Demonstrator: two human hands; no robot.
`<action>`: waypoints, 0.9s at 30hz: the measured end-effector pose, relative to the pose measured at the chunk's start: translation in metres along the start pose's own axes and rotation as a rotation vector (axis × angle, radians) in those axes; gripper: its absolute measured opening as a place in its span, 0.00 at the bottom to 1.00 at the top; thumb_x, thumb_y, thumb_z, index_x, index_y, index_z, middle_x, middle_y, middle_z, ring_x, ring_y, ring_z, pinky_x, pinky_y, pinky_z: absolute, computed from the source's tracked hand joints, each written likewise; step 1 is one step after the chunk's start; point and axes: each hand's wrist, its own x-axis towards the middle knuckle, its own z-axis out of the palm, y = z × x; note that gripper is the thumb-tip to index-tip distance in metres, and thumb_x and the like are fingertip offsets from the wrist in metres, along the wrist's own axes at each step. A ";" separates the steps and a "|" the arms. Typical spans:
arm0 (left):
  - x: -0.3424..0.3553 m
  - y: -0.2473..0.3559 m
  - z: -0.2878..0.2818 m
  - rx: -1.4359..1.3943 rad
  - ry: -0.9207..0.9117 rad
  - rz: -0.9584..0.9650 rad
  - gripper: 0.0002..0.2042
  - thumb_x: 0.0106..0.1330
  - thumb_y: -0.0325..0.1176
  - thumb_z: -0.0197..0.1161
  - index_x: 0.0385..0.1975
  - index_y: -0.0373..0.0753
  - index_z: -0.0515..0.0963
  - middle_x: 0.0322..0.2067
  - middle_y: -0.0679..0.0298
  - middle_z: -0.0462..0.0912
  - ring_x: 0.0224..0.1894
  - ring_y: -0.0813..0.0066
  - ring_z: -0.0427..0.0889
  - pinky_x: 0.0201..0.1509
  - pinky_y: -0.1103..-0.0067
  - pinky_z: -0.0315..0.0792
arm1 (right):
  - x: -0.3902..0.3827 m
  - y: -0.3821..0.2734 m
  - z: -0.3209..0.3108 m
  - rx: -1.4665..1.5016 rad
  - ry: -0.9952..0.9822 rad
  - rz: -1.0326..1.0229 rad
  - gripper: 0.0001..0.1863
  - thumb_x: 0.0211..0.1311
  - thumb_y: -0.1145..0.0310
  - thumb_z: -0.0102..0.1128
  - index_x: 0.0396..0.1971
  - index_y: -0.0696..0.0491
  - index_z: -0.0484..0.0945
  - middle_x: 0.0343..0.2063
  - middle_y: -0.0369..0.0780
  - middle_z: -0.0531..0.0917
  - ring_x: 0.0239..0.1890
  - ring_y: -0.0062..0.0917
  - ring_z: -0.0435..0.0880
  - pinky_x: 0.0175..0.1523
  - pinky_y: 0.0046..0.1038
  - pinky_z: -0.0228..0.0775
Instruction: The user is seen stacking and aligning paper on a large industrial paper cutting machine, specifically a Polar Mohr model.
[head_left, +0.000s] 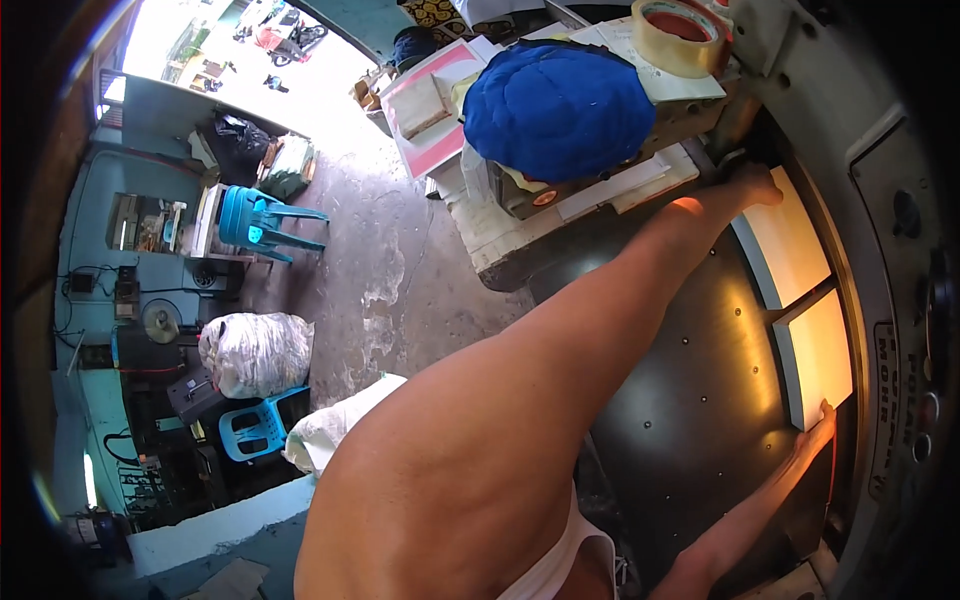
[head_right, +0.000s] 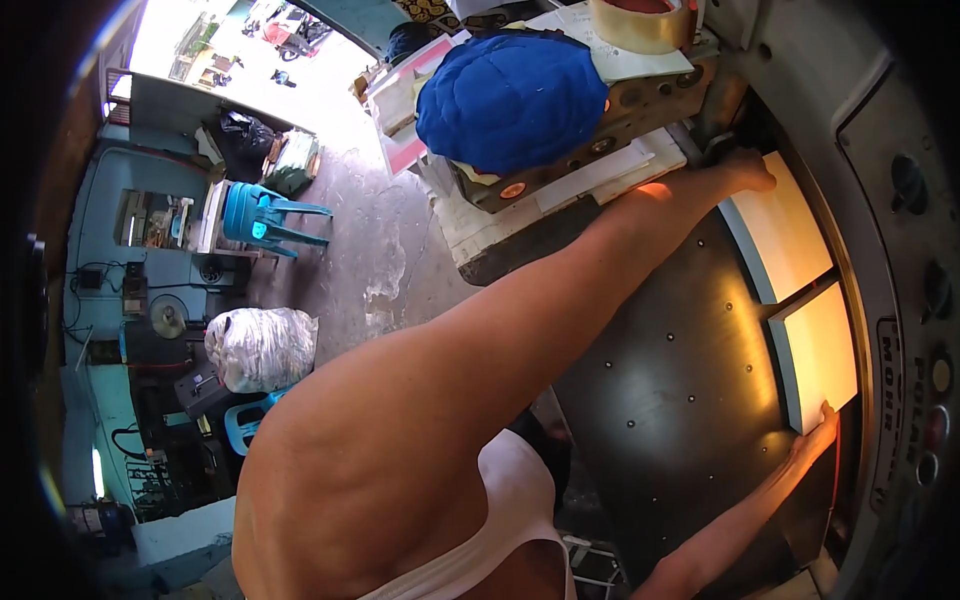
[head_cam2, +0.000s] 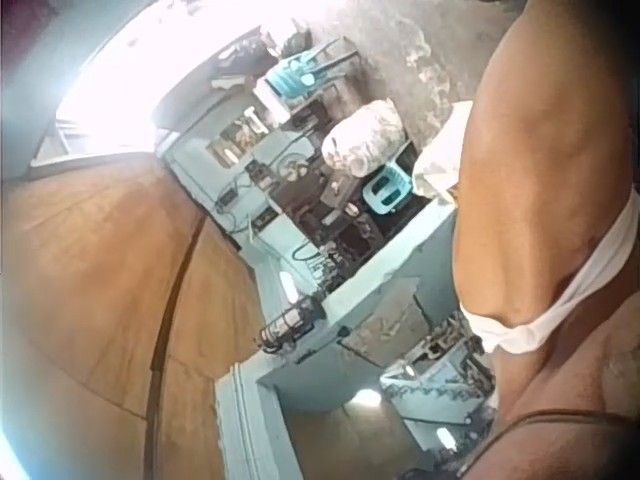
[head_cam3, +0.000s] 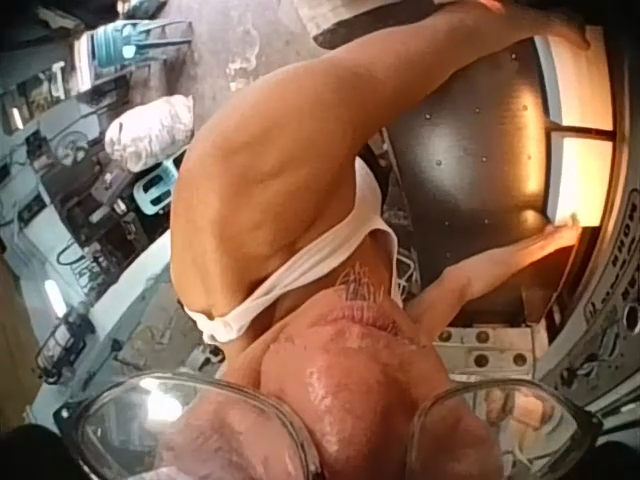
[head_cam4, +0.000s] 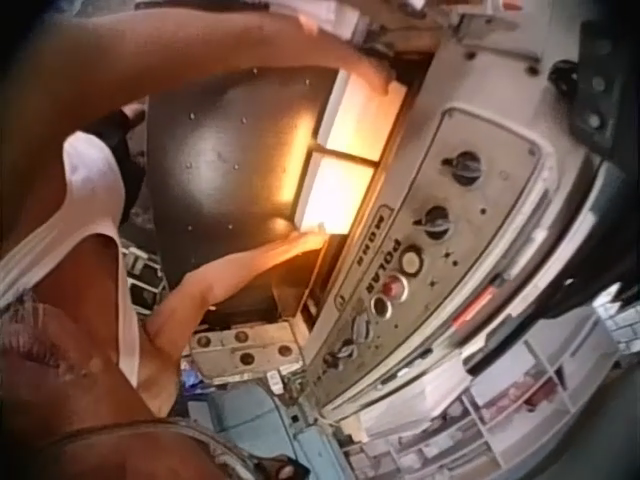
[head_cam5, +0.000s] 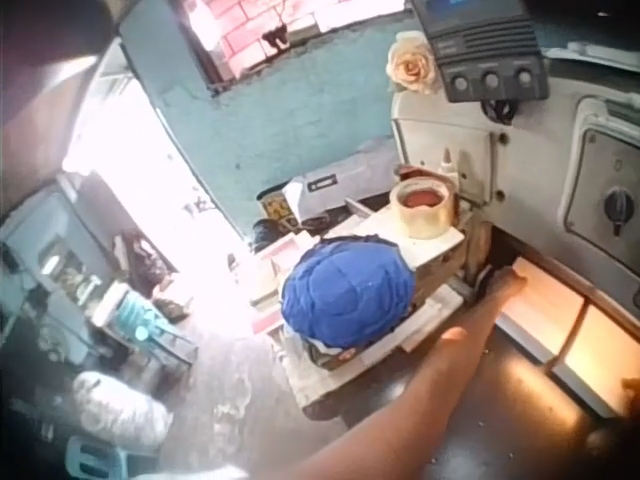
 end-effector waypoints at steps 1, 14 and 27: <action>0.000 0.001 0.000 -0.014 0.026 -0.015 0.23 0.56 0.46 0.59 0.45 0.37 0.85 0.50 0.53 0.85 0.52 0.59 0.85 0.53 0.67 0.79 | 0.000 0.000 0.003 0.045 -0.014 0.029 0.20 0.60 0.70 0.59 0.50 0.65 0.77 0.48 0.45 0.81 0.52 0.33 0.79 0.63 0.32 0.66; 0.034 -0.041 0.016 -0.223 -0.041 0.191 0.26 0.54 0.52 0.66 0.39 0.30 0.85 0.35 0.49 0.88 0.42 0.58 0.87 0.45 0.67 0.78 | -0.062 -0.047 0.083 0.097 0.121 -0.078 0.10 0.56 0.71 0.63 0.37 0.58 0.81 0.31 0.37 0.81 0.33 0.23 0.77 0.41 0.25 0.70; -0.058 0.000 -0.004 0.099 0.240 0.285 0.36 0.64 0.54 0.61 0.65 0.33 0.67 0.63 0.41 0.70 0.65 0.44 0.69 0.69 0.63 0.64 | -0.124 -0.042 0.091 -0.154 0.135 -0.286 0.53 0.61 0.55 0.70 0.72 0.69 0.45 0.71 0.61 0.56 0.74 0.42 0.58 0.76 0.37 0.50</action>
